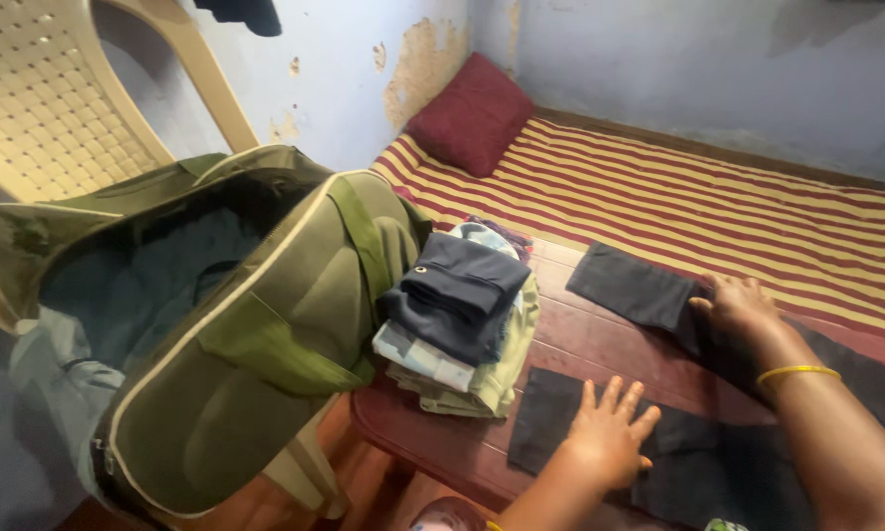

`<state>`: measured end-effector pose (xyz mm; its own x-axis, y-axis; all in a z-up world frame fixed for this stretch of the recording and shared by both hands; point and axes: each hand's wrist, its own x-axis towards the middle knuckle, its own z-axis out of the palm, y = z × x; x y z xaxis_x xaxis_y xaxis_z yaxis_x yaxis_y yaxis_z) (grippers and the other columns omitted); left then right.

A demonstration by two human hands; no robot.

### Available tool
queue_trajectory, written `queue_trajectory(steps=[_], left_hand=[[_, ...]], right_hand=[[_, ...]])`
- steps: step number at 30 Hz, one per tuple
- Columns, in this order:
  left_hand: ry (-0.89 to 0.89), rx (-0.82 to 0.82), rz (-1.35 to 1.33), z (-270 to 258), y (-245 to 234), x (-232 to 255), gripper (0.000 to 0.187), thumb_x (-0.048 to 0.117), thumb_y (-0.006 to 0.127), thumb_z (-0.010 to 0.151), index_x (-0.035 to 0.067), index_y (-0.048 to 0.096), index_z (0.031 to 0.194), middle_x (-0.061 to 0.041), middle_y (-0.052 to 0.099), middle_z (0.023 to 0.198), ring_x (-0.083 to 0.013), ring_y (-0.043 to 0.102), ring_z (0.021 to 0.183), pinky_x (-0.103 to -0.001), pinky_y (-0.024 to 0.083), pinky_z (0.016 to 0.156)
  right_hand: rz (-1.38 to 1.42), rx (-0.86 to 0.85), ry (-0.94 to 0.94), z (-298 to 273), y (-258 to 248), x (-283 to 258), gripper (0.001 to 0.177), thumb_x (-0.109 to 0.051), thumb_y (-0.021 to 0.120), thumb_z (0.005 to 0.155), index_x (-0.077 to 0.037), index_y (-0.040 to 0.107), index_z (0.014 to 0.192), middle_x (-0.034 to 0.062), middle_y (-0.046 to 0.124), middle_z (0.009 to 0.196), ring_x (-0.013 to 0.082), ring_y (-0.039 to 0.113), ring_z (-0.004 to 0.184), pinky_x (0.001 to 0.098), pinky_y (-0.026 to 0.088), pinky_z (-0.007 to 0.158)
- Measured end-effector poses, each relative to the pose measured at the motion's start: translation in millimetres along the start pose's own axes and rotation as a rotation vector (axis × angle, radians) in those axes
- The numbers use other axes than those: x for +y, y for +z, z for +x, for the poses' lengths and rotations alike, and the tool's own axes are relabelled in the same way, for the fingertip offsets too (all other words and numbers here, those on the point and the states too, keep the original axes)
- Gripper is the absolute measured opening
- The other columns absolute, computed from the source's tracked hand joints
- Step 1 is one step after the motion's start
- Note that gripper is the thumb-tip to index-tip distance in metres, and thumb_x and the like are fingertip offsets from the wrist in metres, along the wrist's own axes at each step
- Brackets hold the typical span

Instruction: The person folds a shirt on a plastic table and places it into a green bag, then folds a pair of pants and a patterned garment and adds them to the bag.

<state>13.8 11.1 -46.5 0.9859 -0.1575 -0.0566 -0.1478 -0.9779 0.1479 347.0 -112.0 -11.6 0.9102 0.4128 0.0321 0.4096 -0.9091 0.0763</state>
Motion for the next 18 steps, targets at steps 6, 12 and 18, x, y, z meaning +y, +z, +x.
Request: queue_trajectory(steps=[6,12,18], left_hand=[[0.0,0.016,-0.028,-3.3,-4.0,-1.2,0.086,0.055,0.064,0.09,0.023,0.027,0.161,-0.014,0.01,0.172,-0.0399,0.004,0.158,-0.066,0.005,0.12],[-0.071,0.314,0.048,-18.0,-55.3,-3.8,0.11,0.043,0.079,0.079,0.012,0.02,0.166,-0.019,0.007,0.174,-0.0411,0.001,0.159,-0.066,0.005,0.122],[0.047,0.89,0.176,-29.3,-94.3,-9.4,0.076,0.016,0.07,0.087,0.02,0.043,0.158,-0.013,0.011,0.175,-0.0362,0.005,0.162,-0.066,0.008,0.128]], right_hand=[[0.046,-0.048,-0.043,-0.3,-36.0,-20.7,0.072,-0.05,0.086,0.076,-0.024,0.062,0.139,0.0081,0.064,0.139,0.0308,0.056,0.133,0.0481,0.048,0.107],[0.233,0.344,-0.426,-86.3,-69.4,-33.8,0.052,-0.025,0.08,0.076,-0.02,0.07,0.127,0.0115,0.074,0.113,0.0352,0.071,0.105,0.045,0.058,0.086],[0.202,0.447,-0.65,-238.7,-92.6,-63.3,0.061,-0.032,0.079,0.067,-0.019,0.067,0.126,0.01,0.066,0.1,0.0319,0.067,0.09,0.0424,0.057,0.076]])
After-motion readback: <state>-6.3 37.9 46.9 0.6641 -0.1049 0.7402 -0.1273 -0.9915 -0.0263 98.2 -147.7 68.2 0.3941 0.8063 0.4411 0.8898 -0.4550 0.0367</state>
